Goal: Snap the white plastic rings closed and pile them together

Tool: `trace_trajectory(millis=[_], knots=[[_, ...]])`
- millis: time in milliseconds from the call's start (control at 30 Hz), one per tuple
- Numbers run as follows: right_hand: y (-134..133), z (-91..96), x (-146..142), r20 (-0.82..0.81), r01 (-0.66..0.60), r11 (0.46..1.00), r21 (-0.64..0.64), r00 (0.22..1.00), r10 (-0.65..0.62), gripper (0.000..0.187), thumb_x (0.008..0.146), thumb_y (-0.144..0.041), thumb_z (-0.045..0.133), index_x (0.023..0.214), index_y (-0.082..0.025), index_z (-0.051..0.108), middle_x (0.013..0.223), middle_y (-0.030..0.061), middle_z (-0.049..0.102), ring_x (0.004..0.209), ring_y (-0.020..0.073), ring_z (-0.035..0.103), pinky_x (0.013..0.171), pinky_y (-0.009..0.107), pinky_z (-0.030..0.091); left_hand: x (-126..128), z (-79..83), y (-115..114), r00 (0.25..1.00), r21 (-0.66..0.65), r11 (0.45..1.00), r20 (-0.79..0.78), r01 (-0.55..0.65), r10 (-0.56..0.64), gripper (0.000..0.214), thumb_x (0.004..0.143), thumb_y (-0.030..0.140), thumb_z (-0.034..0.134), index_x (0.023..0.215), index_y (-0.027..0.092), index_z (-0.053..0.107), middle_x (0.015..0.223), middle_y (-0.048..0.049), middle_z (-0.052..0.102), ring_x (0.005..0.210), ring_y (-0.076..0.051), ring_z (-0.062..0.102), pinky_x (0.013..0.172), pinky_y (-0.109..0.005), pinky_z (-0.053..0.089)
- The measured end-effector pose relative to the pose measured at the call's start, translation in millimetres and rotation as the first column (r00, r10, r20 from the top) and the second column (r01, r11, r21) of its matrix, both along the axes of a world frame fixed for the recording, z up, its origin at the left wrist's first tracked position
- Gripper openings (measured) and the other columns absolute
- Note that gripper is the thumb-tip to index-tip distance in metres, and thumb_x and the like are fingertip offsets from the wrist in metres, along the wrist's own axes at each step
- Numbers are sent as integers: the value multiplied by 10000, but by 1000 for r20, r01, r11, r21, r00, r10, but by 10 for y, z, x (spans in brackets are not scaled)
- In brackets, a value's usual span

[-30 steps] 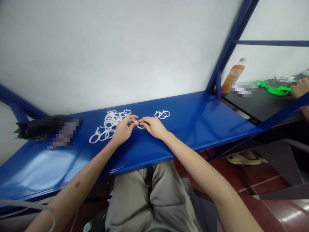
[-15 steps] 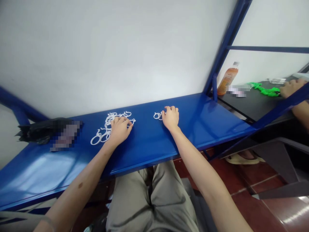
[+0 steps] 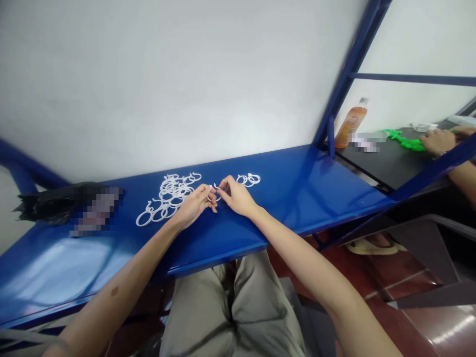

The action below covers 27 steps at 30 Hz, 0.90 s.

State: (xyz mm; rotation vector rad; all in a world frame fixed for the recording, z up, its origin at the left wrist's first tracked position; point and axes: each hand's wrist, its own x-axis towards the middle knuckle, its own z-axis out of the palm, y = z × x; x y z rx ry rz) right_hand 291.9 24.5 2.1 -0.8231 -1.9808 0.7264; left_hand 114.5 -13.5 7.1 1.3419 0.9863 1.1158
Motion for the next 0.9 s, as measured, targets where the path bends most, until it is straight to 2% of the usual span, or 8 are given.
trace_trajectory(millis=[67, 167, 300, 467, 600, 733, 833, 900], knots=[[9, -11, -1, -34, 0, 1000, -15, 999, -1, 134, 955, -289, 583, 1055, -201, 579, 923, 37, 719, 772, 157, 683, 727, 292, 541, 9, -15, -2, 999, 22, 1000, -45, -14, 15, 333, 950, 540, 504, 951, 207, 526, 741, 11, 590, 634, -139, 607, 631, -320, 553], [17, -7, 2, -48, -22, 1000, -17, 999, 21, 97, 955, -259, 579, 997, -197, 642, 879, 27, 734, 750, 153, 675, 721, 277, 526, -3, -27, 6, 962, 133, 984, -228, -122, 150, 289, 951, 497, 508, 983, 212, 543, 784, 1, 634, 598, -134, 602, 601, -305, 530], [25, -6, 8, -55, -19, 999, 30, 998, 20, 98, 936, -235, 614, 904, -189, 695, 865, 28, 739, 753, 161, 668, 749, 286, 516, -29, -37, 2, 797, 393, 902, -479, -181, 368, 211, 962, 382, 491, 1022, 222, 615, 862, -31, 700, 728, -175, 644, 697, -327, 513], [40, -43, 15, 20, -46, 986, 159, 999, 43, 120, 944, -167, 597, 868, -189, 687, 887, 47, 720, 853, 178, 674, 810, 298, 510, -40, -40, -38, 655, 590, 801, -567, -100, 500, 148, 950, 254, 482, 918, 231, 625, 879, -48, 693, 869, -216, 647, 799, -354, 497], [28, -39, 44, 82, -101, 960, 262, 993, 83, 148, 971, -150, 553, 892, -180, 674, 864, 52, 682, 828, 176, 643, 797, 299, 504, -57, -38, -70, 585, 656, 755, -611, -2, 532, 175, 956, 215, 461, 846, 233, 595, 838, -48, 651, 862, -218, 597, 798, -352, 482], [15, -23, 71, 115, -136, 944, 300, 988, 106, 168, 981, -128, 526, 898, -171, 666, 852, 52, 658, 817, 170, 620, 781, 289, 498, -78, -50, -75, 577, 692, 719, -616, 69, 537, 217, 985, 217, 415, 846, 225, 581, 856, -53, 651, 856, -215, 560, 792, -352, 473], [17, -45, 44, 130, -119, 947, 298, 988, 83, 158, 979, -131, 544, 914, -171, 681, 852, 49, 664, 820, 168, 621, 788, 292, 501, -94, -40, -46, 561, 674, 733, -645, 98, 518, 234, 999, 238, 407, 875, 216, 604, 861, -56, 662, 871, -217, 563, 796, -352, 475], [35, -64, 12, 122, -61, 953, 296, 992, 26, 146, 978, -143, 559, 952, -178, 699, 878, 54, 679, 843, 174, 633, 811, 305, 509, -103, -16, -8, 492, 636, 760, -707, 129, 508, 290, 1018, 299, 392, 887, 215, 637, 856, -63, 678, 884, -230, 569, 817, -372, 474]])
